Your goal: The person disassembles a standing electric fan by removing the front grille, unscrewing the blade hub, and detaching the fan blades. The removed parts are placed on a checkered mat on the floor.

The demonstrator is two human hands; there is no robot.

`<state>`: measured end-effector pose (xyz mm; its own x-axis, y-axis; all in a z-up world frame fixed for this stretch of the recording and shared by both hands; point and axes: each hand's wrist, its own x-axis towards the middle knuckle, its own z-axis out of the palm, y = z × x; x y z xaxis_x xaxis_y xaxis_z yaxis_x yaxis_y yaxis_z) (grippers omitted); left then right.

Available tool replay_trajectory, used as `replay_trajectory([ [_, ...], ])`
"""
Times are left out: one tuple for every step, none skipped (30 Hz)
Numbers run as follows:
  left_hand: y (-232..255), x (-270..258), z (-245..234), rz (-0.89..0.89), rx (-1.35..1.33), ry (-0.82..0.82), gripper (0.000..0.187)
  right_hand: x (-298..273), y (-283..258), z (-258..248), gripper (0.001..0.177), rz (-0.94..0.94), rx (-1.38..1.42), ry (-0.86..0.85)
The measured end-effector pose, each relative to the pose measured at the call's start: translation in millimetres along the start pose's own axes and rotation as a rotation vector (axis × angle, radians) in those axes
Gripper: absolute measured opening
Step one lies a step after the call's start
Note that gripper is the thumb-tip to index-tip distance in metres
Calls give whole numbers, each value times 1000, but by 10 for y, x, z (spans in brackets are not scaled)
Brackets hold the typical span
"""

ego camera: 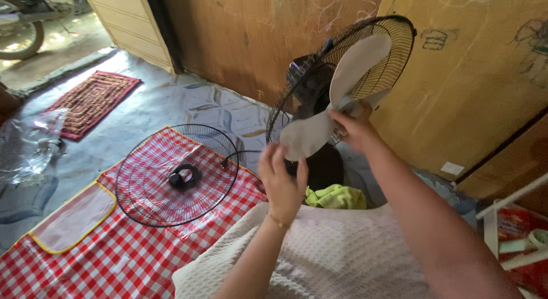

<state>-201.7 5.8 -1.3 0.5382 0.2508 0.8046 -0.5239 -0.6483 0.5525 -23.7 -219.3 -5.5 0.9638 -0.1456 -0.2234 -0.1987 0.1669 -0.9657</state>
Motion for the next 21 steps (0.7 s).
replay_trajectory([
  [-38, 104, 17, 12, 19, 72, 57, 21, 52, 67, 111, -52, -27, 22],
  [-91, 214, 49, 25, 38, 143, 59, 27, 114, 113, 111, -122, 4, 33],
  [-170, 326, 72, -2, -21, 116, 65, 23, 175, 175, 110, -195, 36, 40],
  [-273, 433, 93, -30, -79, 89, 71, 22, 212, 226, 110, -268, 69, 47],
  [-386, 505, 112, -60, -134, 63, 77, 30, 217, 252, 109, -232, -2, 109],
  [-508, 561, 141, -106, -184, -8, 77, 40, 204, 242, 109, -197, -72, 171],
  [-639, 616, 177, -152, -231, -77, 78, 67, 195, 246, 110, -161, -142, 229],
  [-744, 627, 221, -197, -278, -146, 78, 96, 211, 257, 103, -209, -150, 226],
  [-825, 607, 266, -247, -244, -222, 64, 128, 227, 259, 97, -257, -157, 222],
  [-893, 576, 296, -296, -210, -298, 51, 150, 230, 235, 91, -306, -164, 218],
  [-946, 524, 285, -346, -173, -375, 39, 140, 235, 193, 88, -268, -143, 190],
  [-957, 464, 285, -289, -150, -346, 38, 121, 228, 154, 85, -230, -122, 162],
  [-916, 406, 325, -231, -127, -320, 36, 111, 213, 120, 82, -192, -100, 136],
  [-858, 358, 349, -173, -105, -294, 35, 101, 191, 107, 80, -189, -117, 144],
  [-792, 318, 334, -177, -95, -274, 35, 81, 159, 104, 79, -187, -134, 154],
  [-712, 278, 302, -182, -85, -254, 35, 65, 140, 114, 78, -186, -152, 164],
  [-617, 235, 271, -189, -77, -234, 36, 64, 135, 106, 78, -196, -130, 130],
  [-523, 199, 226, -207, -53, -252, 37, 84, 142, 91, 77, -206, -107, 95],
  [-429, 165, 168, -227, -26, -269, 38, 125, 160, 72, 76, -215, -84, 59],
  [-336, 140, 110, -246, 0, -286, 39, 190, 184, 49, 74, -202, -88, 38],
  [-245, 114, 43, -248, -3, -287, 41, 269, 228, 41, 72, -188, -90, 15],
])
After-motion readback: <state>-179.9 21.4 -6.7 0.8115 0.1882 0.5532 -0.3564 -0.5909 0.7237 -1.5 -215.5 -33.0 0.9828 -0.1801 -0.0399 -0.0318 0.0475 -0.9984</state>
